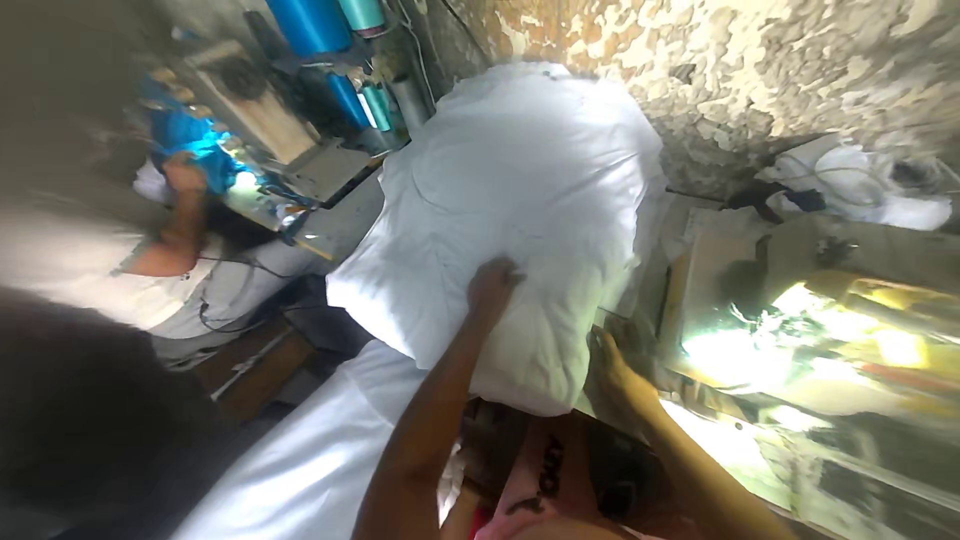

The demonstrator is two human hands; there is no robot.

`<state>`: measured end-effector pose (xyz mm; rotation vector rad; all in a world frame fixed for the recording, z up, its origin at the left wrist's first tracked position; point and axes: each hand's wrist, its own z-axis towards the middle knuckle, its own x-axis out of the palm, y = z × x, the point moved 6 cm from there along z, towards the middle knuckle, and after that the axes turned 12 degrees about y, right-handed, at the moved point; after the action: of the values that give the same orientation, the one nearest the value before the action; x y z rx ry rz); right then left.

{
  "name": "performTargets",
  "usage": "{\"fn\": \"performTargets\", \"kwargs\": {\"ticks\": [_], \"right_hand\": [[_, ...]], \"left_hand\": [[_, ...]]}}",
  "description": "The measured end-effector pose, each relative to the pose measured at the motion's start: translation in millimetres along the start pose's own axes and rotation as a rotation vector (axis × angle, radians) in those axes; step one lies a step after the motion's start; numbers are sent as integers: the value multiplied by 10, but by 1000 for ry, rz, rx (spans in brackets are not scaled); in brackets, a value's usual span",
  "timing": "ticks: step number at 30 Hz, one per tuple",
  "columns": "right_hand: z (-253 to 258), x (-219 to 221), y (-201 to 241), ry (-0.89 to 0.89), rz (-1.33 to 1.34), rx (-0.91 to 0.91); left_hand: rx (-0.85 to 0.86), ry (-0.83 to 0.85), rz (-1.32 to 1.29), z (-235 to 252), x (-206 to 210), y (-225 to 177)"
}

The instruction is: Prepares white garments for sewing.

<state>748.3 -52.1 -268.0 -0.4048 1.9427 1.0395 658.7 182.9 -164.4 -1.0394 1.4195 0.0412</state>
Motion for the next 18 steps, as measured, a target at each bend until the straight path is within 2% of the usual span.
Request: {"fn": "performTargets", "kwargs": {"ticks": [3, 6, 8, 10, 11, 12, 15, 18], "right_hand": [[21, 44, -41, 44, 86, 7], [-6, 42, -33, 77, 118, 66], [-28, 11, -4, 75, 98, 69], [-40, -16, 22, 63, 80, 54], [-39, -11, 24, 61, 79, 53], [-41, -10, 26, 58, 76, 60], [-38, -7, 16, 72, 92, 74], [-25, 24, -3, 77, 103, 68]], "left_hand": [[26, -205, -382, -259, -474, 379], [-69, -633, -730, -788, -1127, 911], [9, -994, -763, -1143, -1455, 1182], [143, -1180, -561, -1361, -1594, 1126], [200, -1179, -425, -1376, -1582, 994], [236, -1108, -310, -1318, -1503, 824], [290, -627, -168, -861, -1025, 162], [423, -296, -54, -262, -516, -408]]}}
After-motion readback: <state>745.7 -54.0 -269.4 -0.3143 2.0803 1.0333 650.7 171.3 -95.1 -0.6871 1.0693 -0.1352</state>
